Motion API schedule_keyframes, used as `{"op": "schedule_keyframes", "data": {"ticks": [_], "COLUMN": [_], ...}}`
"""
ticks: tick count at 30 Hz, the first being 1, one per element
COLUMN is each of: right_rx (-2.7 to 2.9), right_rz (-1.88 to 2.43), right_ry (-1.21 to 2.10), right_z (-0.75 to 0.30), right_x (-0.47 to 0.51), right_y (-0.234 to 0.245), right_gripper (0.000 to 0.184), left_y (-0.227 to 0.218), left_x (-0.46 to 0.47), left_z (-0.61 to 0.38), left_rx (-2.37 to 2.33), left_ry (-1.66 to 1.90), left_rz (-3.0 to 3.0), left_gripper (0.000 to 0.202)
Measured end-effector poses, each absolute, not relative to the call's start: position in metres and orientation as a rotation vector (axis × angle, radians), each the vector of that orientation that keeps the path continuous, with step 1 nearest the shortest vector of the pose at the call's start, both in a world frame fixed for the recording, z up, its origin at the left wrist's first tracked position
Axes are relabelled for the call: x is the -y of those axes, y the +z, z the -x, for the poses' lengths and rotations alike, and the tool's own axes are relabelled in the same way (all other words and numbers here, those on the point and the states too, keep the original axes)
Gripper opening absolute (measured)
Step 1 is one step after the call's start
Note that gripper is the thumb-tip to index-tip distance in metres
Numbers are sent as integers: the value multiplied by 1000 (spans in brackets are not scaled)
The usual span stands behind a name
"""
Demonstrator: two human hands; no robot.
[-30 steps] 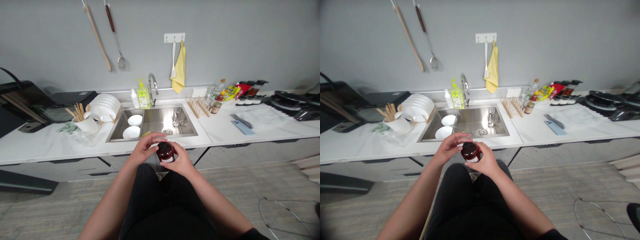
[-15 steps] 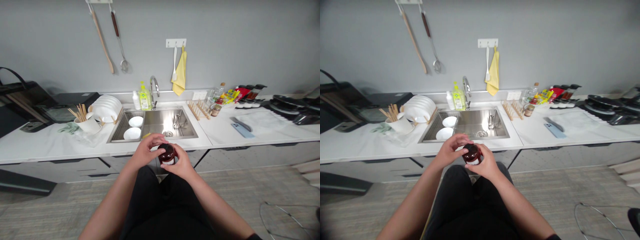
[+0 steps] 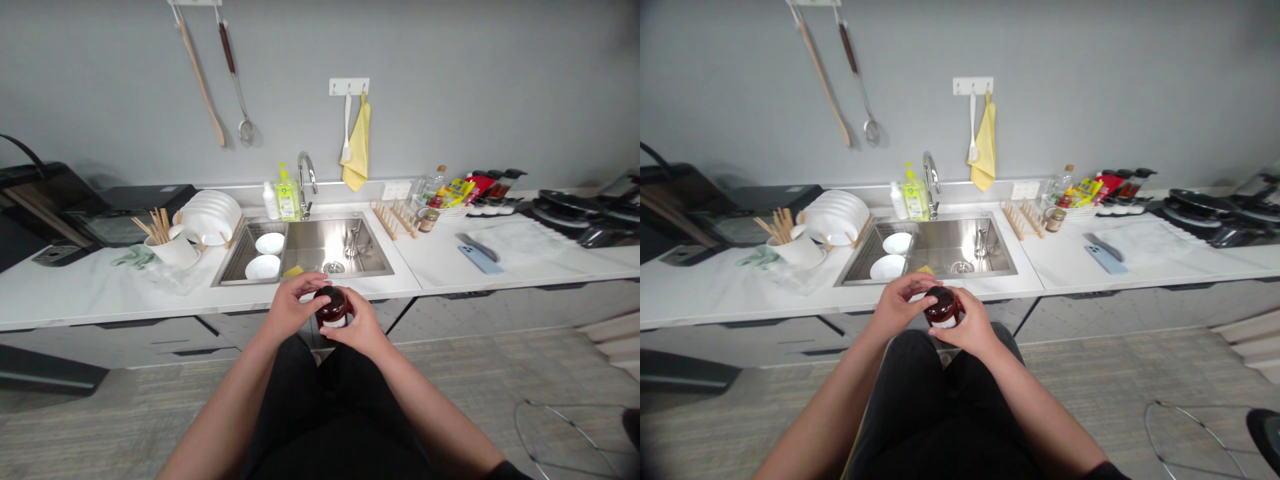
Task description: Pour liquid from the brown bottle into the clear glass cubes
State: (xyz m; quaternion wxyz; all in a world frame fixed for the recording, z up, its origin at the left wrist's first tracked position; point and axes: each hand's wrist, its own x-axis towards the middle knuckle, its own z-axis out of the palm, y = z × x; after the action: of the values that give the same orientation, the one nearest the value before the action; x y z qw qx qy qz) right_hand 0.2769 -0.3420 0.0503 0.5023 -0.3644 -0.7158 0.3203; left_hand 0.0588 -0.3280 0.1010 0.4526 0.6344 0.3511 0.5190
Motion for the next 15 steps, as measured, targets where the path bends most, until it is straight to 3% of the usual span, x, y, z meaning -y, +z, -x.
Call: {"op": "schedule_keyframes", "data": {"ticks": [10,13,15], "right_rx": [1730,1800,1865], "right_rz": [976,923,875], "right_ry": [583,643,679], "right_z": [-251,-232,-226], "right_x": [328,321,315], "right_y": [53,51,47], "right_gripper": [73,82,99], "left_y": [66,60,57], "left_x": [337,340,340], "left_z": [-48,-37,-19], "left_rx": [-1051,-1201,-1281], "left_ry": [1248,1296,1356], "left_rz": [-1549,-1473,-1392], "left_gripper": [88,88,90]}}
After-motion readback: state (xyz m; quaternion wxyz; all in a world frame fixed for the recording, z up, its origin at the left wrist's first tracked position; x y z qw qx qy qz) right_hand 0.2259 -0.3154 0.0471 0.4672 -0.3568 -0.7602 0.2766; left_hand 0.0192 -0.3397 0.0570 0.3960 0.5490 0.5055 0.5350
